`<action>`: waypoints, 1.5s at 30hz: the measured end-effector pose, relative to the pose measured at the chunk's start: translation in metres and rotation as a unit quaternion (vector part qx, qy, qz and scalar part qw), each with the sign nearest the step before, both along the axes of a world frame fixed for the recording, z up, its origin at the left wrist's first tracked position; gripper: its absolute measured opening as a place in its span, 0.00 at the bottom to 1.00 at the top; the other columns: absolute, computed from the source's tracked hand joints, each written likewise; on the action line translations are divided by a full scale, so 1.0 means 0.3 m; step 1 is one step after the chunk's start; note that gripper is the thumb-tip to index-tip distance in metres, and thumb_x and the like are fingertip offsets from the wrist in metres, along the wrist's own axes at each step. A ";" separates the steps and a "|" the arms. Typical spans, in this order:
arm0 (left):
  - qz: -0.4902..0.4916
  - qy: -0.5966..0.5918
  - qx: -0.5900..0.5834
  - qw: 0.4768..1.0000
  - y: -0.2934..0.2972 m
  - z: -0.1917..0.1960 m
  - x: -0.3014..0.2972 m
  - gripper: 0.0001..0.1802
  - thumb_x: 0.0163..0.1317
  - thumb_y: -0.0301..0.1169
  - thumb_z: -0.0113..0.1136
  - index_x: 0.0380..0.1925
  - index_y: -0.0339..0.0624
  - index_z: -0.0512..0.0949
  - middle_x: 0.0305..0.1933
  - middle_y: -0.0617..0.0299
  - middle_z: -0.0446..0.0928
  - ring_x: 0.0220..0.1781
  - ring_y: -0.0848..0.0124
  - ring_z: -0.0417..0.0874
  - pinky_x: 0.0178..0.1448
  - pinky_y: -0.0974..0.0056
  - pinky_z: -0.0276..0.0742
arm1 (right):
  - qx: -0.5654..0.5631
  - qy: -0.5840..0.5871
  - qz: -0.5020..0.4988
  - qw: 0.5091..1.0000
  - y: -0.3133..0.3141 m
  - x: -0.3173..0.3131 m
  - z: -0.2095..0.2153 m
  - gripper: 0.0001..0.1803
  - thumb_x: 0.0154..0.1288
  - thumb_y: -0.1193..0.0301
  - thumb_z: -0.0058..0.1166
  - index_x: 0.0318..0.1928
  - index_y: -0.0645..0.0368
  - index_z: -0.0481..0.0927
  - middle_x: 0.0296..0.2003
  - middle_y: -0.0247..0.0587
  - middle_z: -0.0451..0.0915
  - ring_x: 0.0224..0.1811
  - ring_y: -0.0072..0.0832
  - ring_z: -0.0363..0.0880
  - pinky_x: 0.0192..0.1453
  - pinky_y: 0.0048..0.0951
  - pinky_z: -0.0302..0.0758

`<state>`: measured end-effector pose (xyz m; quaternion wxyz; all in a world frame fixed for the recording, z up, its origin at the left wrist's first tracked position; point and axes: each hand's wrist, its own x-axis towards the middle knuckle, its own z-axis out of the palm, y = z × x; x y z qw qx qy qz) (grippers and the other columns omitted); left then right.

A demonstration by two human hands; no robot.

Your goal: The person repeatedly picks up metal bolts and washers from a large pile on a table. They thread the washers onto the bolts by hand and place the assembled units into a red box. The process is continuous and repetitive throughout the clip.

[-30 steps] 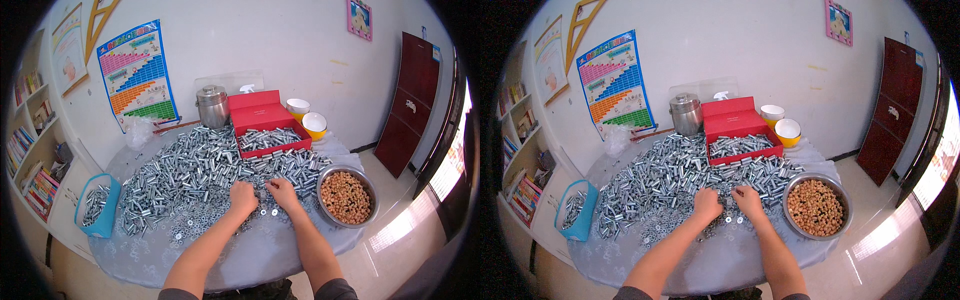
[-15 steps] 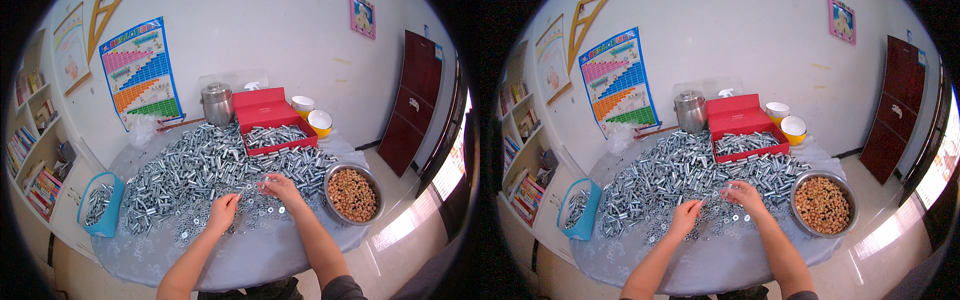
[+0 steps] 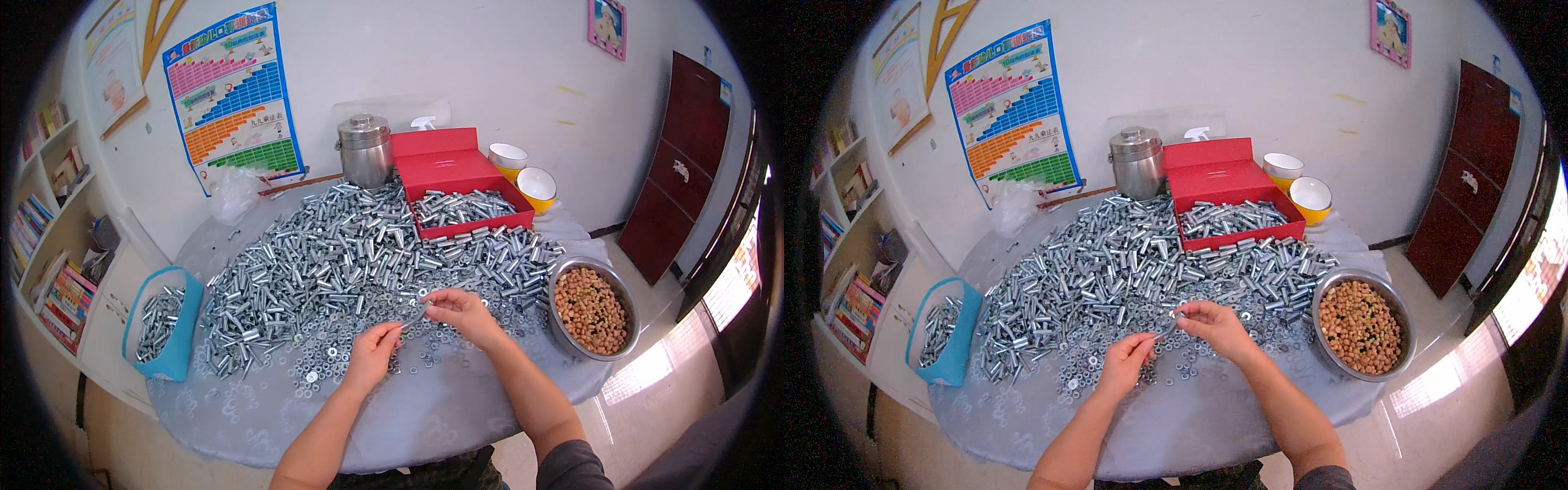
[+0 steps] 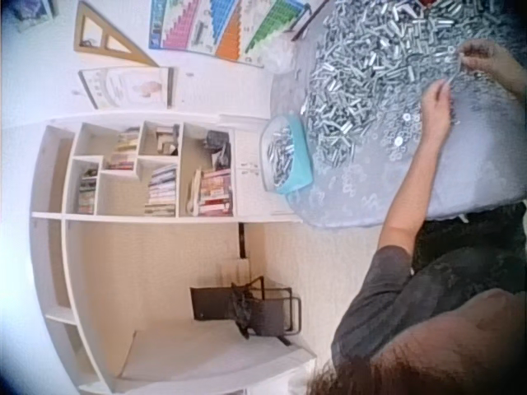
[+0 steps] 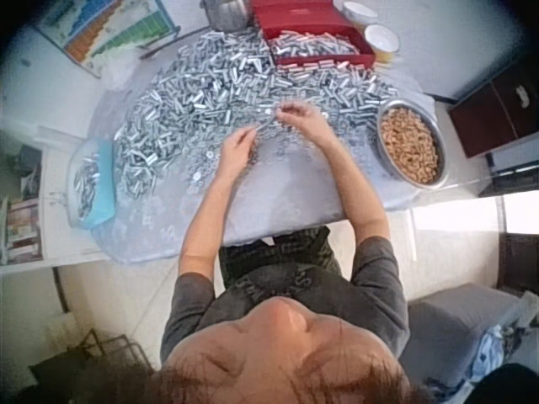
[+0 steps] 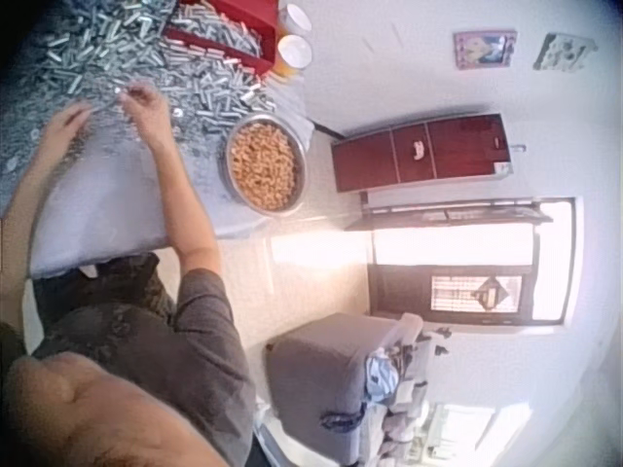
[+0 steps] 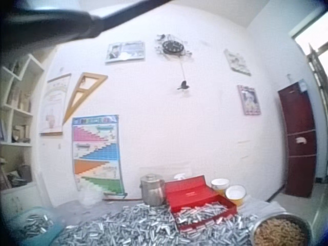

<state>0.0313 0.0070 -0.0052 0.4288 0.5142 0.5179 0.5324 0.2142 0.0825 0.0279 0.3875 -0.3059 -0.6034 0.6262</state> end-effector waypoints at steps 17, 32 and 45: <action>-0.008 -0.202 -0.042 0.979 -0.005 0.053 0.009 0.15 0.62 0.25 0.45 0.48 0.29 0.68 0.41 0.48 0.76 0.36 0.65 0.80 0.41 0.66 0.79 | 0.090 -0.079 -0.107 0.987 0.006 0.003 0.015 0.10 0.55 0.76 0.55 0.39 0.63 0.77 0.31 0.33 0.78 0.33 0.18 0.75 0.37 0.19 0.71; 0.002 -0.203 -0.052 0.978 -0.003 0.044 -0.018 0.13 0.61 0.25 0.47 0.44 0.30 0.71 0.39 0.49 0.77 0.33 0.67 0.80 0.36 0.66 0.80 | 0.171 -0.408 -0.075 0.894 0.046 0.114 0.006 0.09 0.43 0.70 0.62 0.28 0.60 0.80 0.22 0.40 0.78 0.25 0.30 0.77 0.30 0.27 0.71; -0.043 -0.174 -0.091 0.980 0.000 0.024 -0.016 0.13 0.61 0.25 0.48 0.44 0.30 0.72 0.35 0.51 0.77 0.29 0.70 0.79 0.33 0.68 0.80 | -0.001 -0.129 -0.031 0.991 0.020 0.043 0.024 0.09 0.54 0.71 0.58 0.35 0.62 0.81 0.29 0.33 0.80 0.31 0.17 0.75 0.37 0.19 0.72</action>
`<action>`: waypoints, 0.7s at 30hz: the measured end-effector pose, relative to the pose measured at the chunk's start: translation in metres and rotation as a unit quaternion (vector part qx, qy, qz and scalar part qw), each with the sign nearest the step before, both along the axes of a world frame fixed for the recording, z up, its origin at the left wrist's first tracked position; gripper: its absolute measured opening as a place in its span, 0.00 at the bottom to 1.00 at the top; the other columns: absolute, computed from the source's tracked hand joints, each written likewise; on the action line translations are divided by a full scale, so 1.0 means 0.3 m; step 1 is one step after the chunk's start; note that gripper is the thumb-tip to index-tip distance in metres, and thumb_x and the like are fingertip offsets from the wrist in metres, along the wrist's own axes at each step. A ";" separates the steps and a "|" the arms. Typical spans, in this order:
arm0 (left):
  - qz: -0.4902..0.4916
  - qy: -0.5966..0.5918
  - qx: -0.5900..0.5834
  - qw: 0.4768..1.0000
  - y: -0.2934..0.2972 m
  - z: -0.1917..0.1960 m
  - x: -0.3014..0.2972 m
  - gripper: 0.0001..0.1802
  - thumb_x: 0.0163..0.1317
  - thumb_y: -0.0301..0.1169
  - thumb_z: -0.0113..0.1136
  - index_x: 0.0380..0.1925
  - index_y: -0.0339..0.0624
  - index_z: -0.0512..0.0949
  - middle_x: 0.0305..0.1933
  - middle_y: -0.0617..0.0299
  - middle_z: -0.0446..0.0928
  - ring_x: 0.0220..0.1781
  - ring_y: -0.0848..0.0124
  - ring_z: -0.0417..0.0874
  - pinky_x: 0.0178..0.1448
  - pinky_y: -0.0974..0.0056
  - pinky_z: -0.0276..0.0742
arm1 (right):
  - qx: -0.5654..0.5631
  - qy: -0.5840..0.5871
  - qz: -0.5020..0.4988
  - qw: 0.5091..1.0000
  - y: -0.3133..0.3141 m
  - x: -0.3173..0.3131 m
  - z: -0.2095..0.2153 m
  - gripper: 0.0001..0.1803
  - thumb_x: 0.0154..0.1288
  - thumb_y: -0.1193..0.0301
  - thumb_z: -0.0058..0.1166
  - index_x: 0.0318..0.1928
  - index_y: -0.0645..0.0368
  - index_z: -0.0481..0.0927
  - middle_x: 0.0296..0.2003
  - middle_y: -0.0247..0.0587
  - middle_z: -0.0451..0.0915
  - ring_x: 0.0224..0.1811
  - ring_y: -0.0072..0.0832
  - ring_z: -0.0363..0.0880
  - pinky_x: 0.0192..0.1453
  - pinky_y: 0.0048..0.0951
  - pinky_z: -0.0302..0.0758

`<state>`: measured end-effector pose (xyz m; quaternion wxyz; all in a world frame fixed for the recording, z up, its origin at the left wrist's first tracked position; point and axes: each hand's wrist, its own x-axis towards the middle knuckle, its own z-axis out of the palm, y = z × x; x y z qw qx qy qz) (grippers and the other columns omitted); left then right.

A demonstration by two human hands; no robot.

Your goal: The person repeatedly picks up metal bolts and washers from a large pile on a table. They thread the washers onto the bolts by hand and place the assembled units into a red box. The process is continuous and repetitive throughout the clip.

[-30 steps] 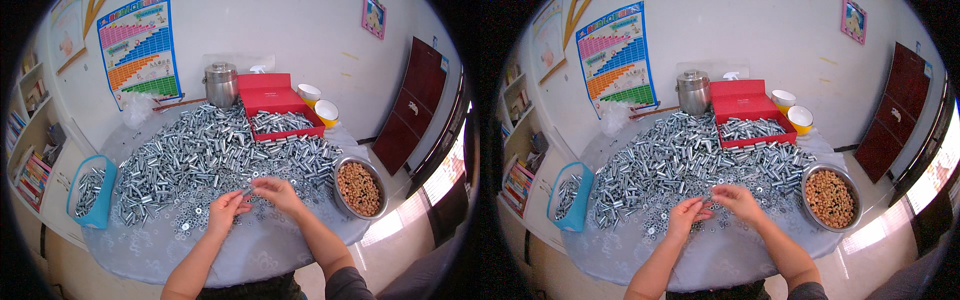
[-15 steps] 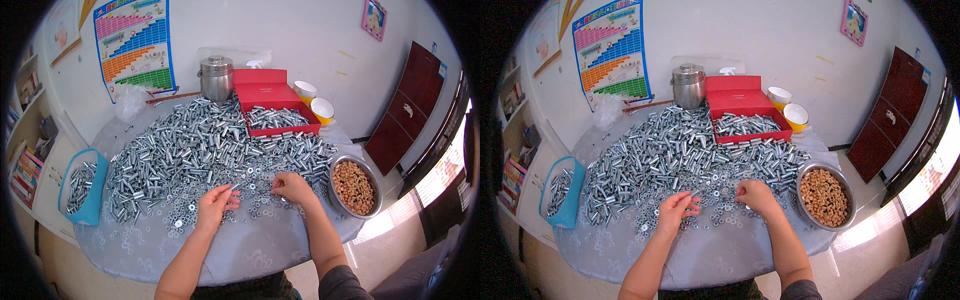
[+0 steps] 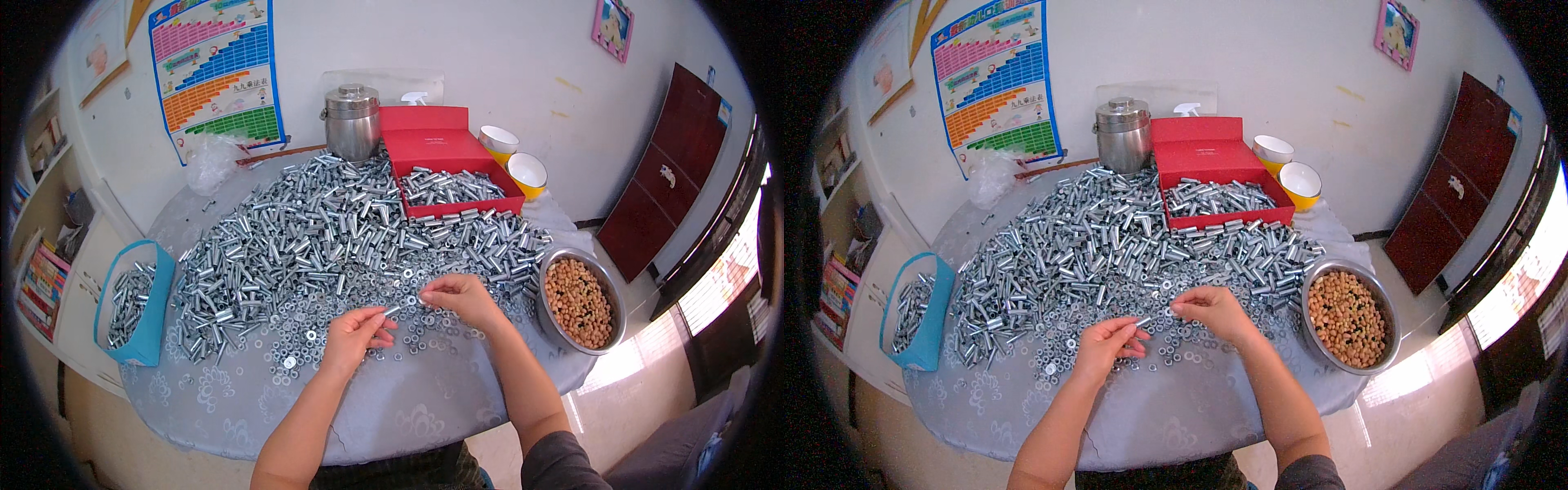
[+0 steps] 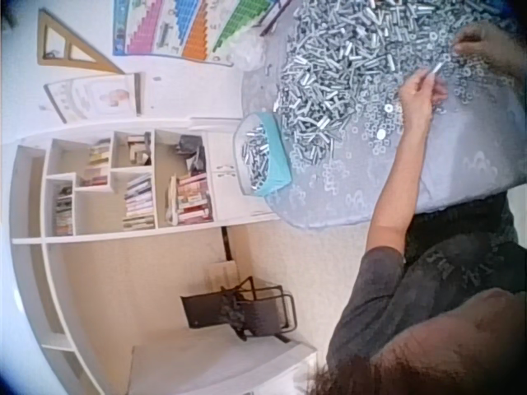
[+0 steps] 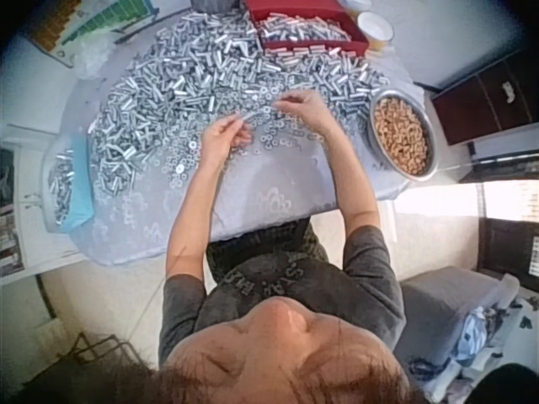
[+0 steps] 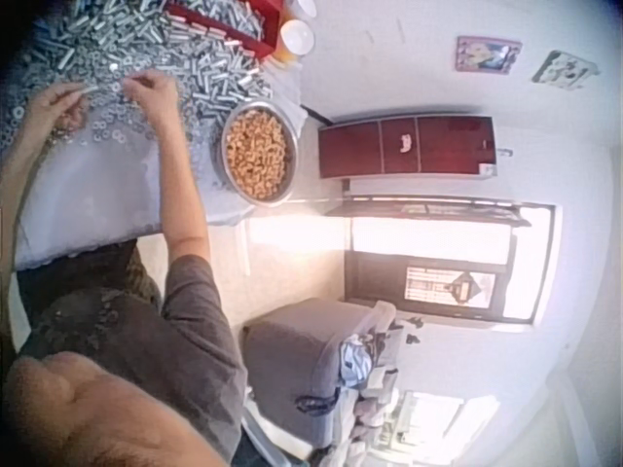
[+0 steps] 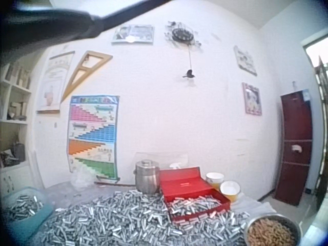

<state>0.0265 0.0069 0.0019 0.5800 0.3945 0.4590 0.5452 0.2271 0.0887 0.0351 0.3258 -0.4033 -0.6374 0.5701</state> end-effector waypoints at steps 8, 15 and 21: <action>-0.028 -0.032 -0.036 0.998 -0.007 0.021 0.003 0.13 0.62 0.27 0.47 0.43 0.30 0.72 0.33 0.51 0.77 0.27 0.70 0.79 0.33 0.67 0.80 | -0.007 0.031 0.046 0.998 -0.022 -0.041 -0.012 0.08 0.55 0.74 0.57 0.36 0.61 0.81 0.33 0.33 0.80 0.35 0.17 0.76 0.41 0.18 0.72; -0.032 -0.074 -0.056 0.995 -0.013 0.028 -0.005 0.13 0.62 0.30 0.49 0.41 0.31 0.73 0.32 0.51 0.78 0.27 0.70 0.79 0.32 0.67 0.80 | 0.055 0.047 0.063 0.995 -0.029 -0.060 -0.030 0.09 0.55 0.72 0.57 0.38 0.59 0.81 0.31 0.33 0.80 0.34 0.16 0.74 0.39 0.17 0.70; -0.030 -0.086 -0.056 0.994 -0.009 0.018 -0.009 0.13 0.62 0.30 0.49 0.41 0.31 0.73 0.33 0.52 0.78 0.27 0.70 0.79 0.32 0.67 0.80 | 0.087 0.021 0.081 0.993 -0.036 -0.079 -0.044 0.11 0.55 0.70 0.57 0.40 0.56 0.81 0.31 0.32 0.77 0.33 0.17 0.72 0.37 0.19 0.68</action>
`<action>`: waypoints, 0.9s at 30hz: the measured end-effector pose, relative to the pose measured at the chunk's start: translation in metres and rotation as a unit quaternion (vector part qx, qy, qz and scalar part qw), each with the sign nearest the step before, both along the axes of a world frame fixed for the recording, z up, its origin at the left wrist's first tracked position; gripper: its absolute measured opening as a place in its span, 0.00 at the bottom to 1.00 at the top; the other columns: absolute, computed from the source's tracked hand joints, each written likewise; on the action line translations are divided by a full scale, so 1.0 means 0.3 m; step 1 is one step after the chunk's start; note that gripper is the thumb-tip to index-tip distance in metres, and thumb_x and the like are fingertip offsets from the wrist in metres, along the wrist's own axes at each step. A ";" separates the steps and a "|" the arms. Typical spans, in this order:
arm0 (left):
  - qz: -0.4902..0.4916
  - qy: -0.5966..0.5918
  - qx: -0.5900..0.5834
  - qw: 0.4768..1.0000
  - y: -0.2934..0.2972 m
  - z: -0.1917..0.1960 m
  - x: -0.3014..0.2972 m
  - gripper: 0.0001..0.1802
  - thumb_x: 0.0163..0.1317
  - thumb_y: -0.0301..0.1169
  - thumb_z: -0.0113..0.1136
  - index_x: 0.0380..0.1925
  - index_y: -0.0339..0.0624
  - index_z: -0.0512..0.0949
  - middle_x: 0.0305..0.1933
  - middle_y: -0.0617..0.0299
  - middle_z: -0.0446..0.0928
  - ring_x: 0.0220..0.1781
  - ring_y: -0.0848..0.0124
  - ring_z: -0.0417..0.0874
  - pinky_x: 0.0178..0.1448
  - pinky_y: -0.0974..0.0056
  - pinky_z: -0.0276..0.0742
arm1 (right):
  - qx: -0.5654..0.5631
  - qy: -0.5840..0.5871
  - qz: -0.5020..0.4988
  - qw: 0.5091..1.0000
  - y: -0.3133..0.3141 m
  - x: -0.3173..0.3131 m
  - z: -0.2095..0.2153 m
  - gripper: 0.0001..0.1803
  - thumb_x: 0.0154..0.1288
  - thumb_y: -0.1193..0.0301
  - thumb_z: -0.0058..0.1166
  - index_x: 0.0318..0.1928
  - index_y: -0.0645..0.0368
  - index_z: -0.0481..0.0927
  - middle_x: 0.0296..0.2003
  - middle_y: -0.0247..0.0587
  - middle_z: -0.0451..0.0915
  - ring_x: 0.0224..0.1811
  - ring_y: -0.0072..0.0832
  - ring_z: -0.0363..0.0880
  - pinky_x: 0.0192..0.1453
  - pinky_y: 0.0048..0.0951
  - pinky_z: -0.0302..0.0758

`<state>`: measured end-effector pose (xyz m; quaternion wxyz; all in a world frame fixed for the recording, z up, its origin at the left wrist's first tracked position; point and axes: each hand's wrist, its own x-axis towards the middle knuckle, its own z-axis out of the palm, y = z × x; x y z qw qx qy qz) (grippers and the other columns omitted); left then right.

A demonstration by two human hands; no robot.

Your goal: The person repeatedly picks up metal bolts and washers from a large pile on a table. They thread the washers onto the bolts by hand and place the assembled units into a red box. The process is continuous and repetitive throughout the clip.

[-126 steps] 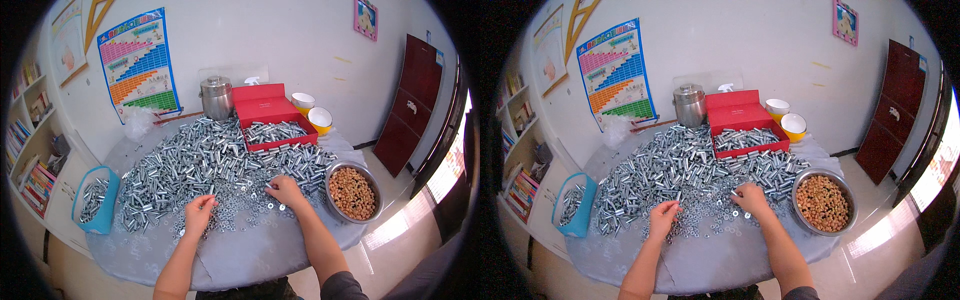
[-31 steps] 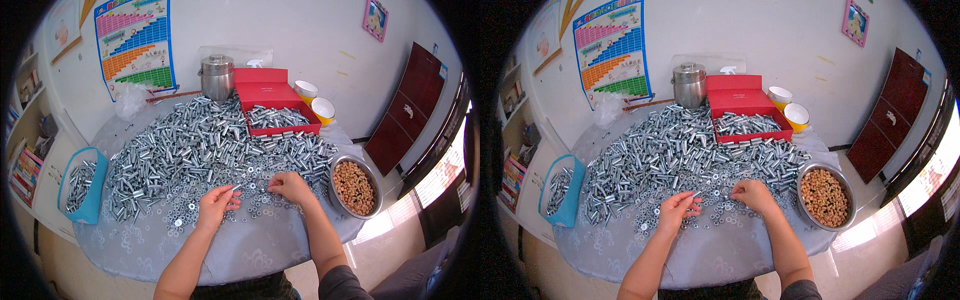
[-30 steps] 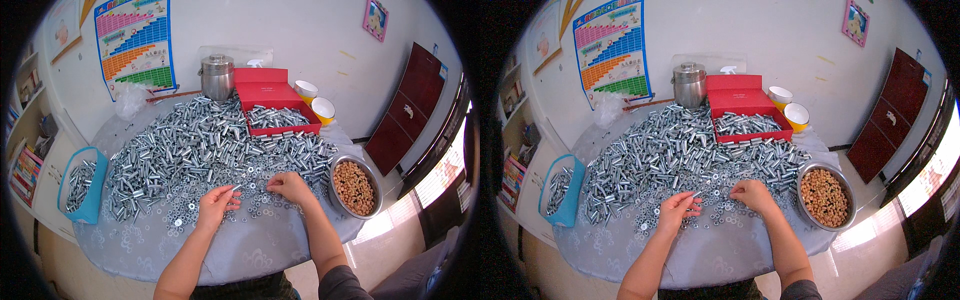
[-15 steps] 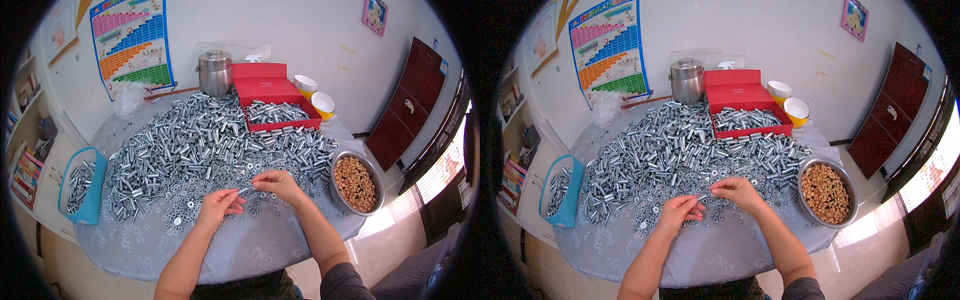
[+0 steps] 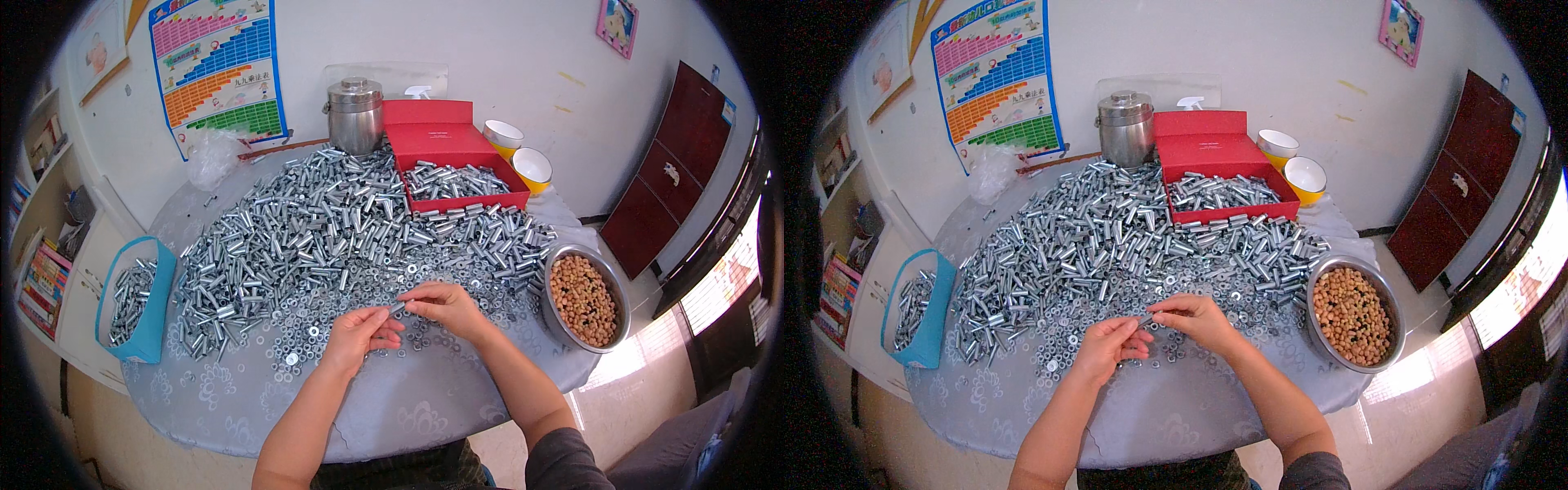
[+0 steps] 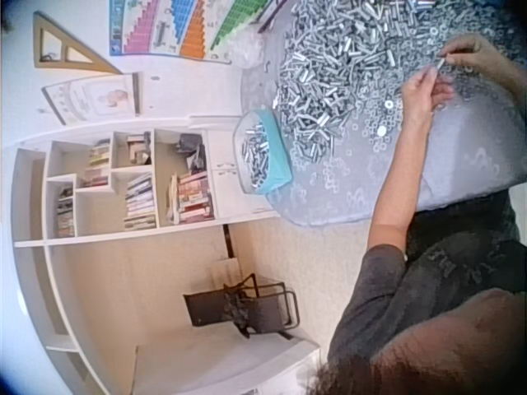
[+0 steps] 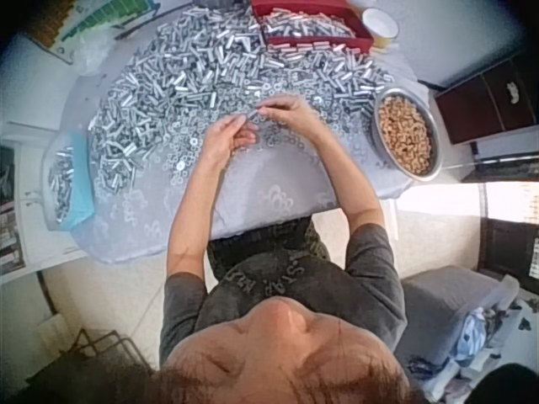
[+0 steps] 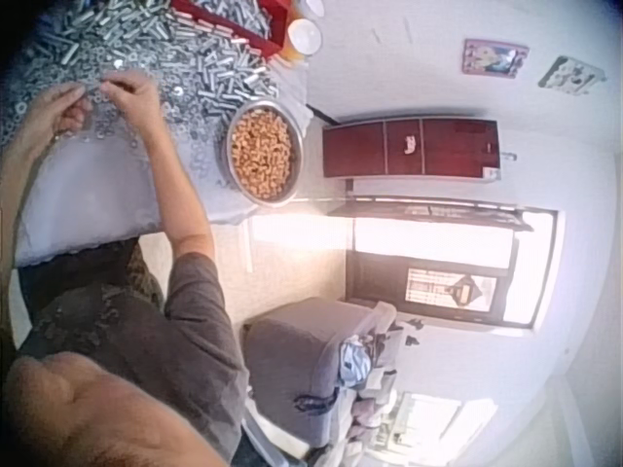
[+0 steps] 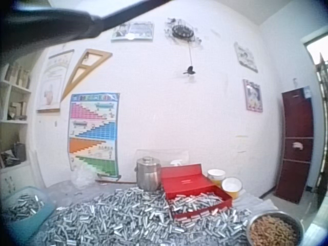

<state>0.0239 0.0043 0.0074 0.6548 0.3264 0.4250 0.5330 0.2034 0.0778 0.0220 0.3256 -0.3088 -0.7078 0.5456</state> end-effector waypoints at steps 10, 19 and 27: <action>0.128 -0.045 0.039 0.990 0.020 0.017 -0.051 0.12 0.61 0.27 0.49 0.44 0.34 0.70 0.35 0.51 0.76 0.30 0.70 0.78 0.36 0.65 0.80 | 0.226 -0.143 -0.085 0.960 0.027 0.043 -0.002 0.10 0.50 0.71 0.58 0.35 0.56 0.81 0.30 0.36 0.77 0.34 0.28 0.74 0.38 0.27 0.71; 0.121 -0.050 0.044 0.990 0.017 0.014 -0.054 0.12 0.61 0.27 0.49 0.43 0.33 0.70 0.35 0.51 0.76 0.30 0.70 0.78 0.36 0.64 0.80 | 0.420 -0.223 -0.049 0.878 0.035 0.021 -0.034 0.03 0.44 0.71 0.58 0.23 0.56 0.80 0.25 0.36 0.75 0.32 0.35 0.73 0.37 0.34 0.69; 0.079 -0.021 0.018 0.996 0.016 0.006 -0.046 0.13 0.61 0.28 0.50 0.43 0.31 0.70 0.34 0.51 0.76 0.30 0.70 0.78 0.35 0.64 0.81 | 0.412 -0.172 -0.085 0.891 0.030 0.013 -0.028 0.08 0.46 0.72 0.57 0.30 0.58 0.78 0.26 0.38 0.75 0.31 0.34 0.74 0.37 0.33 0.69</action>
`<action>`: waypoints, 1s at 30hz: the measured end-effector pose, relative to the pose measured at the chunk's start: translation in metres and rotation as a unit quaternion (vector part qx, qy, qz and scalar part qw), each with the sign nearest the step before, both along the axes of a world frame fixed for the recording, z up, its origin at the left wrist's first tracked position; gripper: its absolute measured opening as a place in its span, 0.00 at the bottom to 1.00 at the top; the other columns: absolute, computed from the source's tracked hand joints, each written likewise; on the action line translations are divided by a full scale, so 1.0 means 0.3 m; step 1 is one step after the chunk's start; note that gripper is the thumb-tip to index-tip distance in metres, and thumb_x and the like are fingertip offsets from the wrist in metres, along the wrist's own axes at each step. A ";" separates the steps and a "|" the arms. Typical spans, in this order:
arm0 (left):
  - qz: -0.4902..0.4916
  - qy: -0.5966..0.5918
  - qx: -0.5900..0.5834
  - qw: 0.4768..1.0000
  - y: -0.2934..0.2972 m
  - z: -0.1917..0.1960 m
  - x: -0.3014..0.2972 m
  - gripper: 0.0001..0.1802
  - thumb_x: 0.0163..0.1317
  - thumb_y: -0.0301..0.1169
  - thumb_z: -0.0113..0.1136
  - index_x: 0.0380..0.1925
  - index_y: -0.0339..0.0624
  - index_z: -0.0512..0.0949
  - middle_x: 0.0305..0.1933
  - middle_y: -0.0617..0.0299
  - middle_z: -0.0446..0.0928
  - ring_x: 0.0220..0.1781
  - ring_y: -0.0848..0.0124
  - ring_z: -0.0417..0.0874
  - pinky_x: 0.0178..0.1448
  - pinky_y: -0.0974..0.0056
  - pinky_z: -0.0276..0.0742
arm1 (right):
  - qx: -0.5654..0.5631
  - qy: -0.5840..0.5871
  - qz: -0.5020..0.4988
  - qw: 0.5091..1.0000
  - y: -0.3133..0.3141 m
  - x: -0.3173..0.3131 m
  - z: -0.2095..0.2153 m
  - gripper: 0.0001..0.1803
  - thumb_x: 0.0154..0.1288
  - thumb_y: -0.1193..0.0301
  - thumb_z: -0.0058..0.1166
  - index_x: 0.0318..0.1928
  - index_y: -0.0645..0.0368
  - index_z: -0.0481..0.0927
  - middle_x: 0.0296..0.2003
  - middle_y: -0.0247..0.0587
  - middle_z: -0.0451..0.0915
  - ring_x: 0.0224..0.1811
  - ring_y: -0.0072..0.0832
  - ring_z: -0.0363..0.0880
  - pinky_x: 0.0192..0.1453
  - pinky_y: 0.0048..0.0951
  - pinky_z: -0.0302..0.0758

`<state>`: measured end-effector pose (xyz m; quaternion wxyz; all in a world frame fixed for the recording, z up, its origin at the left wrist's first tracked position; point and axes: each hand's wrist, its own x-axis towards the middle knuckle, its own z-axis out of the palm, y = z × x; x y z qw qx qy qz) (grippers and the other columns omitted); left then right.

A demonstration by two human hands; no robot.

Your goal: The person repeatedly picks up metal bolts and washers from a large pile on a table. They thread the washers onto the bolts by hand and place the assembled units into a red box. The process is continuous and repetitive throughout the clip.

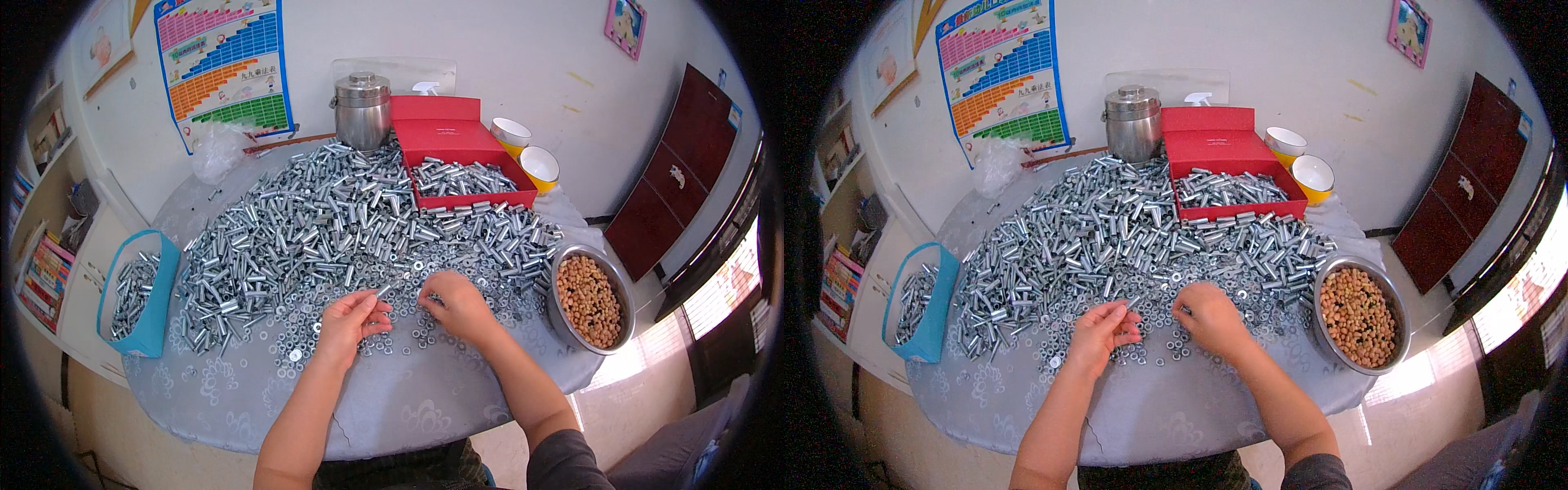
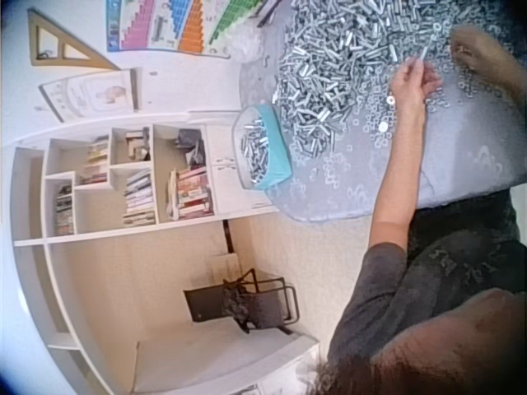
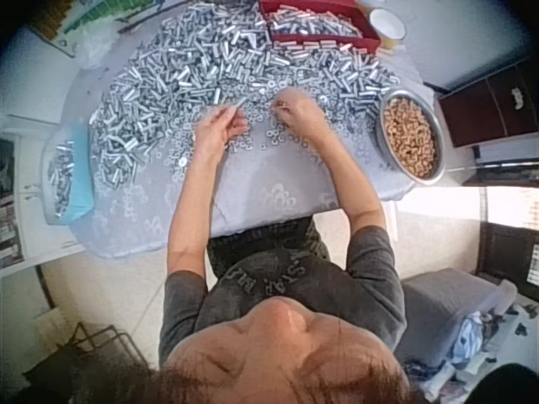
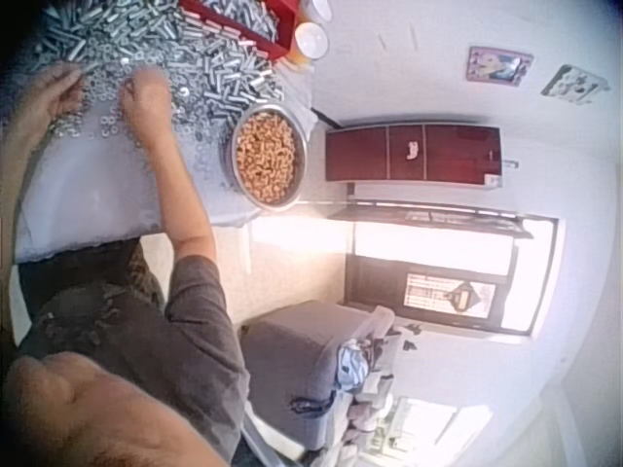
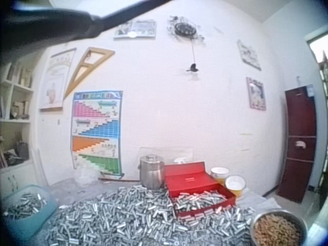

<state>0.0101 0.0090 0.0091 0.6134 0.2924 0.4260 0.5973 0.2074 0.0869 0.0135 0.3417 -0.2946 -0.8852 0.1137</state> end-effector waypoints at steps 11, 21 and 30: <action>-0.050 0.005 -0.020 0.999 -0.005 -0.007 0.026 0.13 0.61 0.29 0.49 0.42 0.31 0.71 0.34 0.49 0.77 0.28 0.70 0.79 0.33 0.66 0.80 | -0.395 0.286 0.070 0.870 -0.040 -0.044 -0.003 0.05 0.57 0.77 0.53 0.35 0.63 0.75 0.36 0.36 0.78 0.38 0.19 0.74 0.44 0.21 0.72; -0.075 0.003 -0.026 0.997 -0.012 -0.002 0.027 0.14 0.61 0.30 0.51 0.41 0.30 0.72 0.33 0.51 0.77 0.29 0.71 0.78 0.34 0.68 0.80 | -0.441 0.301 0.072 0.843 -0.029 -0.024 -0.005 0.06 0.59 0.74 0.52 0.36 0.63 0.76 0.34 0.34 0.77 0.37 0.18 0.74 0.43 0.19 0.71; -0.096 -0.016 -0.032 0.995 -0.011 -0.013 0.019 0.13 0.60 0.32 0.52 0.39 0.32 0.73 0.32 0.53 0.77 0.28 0.69 0.79 0.34 0.68 0.80 | -0.402 0.209 0.042 0.890 -0.042 -0.031 0.019 0.09 0.61 0.71 0.50 0.38 0.63 0.79 0.34 0.33 0.76 0.35 0.18 0.73 0.40 0.18 0.71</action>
